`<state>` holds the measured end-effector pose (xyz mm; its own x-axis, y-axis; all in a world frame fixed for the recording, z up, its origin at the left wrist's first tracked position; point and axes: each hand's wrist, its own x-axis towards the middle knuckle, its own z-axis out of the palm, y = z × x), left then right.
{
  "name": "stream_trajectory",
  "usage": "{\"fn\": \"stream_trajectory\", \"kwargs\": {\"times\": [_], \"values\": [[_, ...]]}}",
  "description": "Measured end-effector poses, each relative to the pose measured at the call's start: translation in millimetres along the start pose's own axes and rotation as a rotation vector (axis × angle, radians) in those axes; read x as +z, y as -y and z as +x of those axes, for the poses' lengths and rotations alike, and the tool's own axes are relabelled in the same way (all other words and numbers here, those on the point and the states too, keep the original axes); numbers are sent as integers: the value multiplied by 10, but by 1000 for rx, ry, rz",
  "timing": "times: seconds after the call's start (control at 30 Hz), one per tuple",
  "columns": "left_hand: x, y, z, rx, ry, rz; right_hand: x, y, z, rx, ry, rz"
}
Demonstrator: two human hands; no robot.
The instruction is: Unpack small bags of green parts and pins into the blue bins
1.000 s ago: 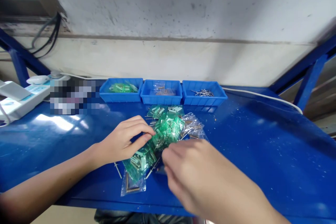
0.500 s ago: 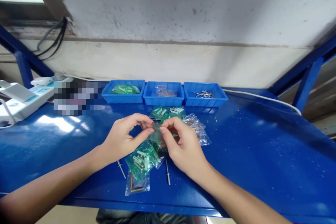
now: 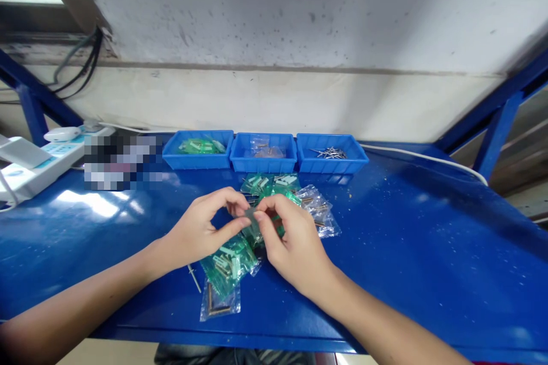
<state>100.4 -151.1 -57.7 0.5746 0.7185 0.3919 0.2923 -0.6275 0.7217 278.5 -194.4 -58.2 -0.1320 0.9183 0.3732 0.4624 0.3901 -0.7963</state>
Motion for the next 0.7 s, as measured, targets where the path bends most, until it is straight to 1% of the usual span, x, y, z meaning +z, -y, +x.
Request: {"fn": "stream_trajectory", "kwargs": {"times": [0.07,0.13,0.23,0.4,0.5,0.6,0.67,0.7], "values": [[13,4,6,-48,-47,-76,-2,0,17,32,-12,50],[18,0,15,-114,-67,-158,-1,2,31,59,-18,103],[8,-19,23,-190,-48,-212,2,9,49,90,-10,160],[2,-49,15,-206,3,-223,-10,13,76,113,29,170],[10,-48,20,-270,-40,-252,-31,12,78,137,-31,137],[1,-35,40,-408,-88,-303,-44,8,50,141,-132,133],[-11,-30,55,-486,-58,-421,-38,-1,18,78,-175,92],[-16,-32,61,-501,-34,-494,-32,-7,2,33,-186,59]]}}
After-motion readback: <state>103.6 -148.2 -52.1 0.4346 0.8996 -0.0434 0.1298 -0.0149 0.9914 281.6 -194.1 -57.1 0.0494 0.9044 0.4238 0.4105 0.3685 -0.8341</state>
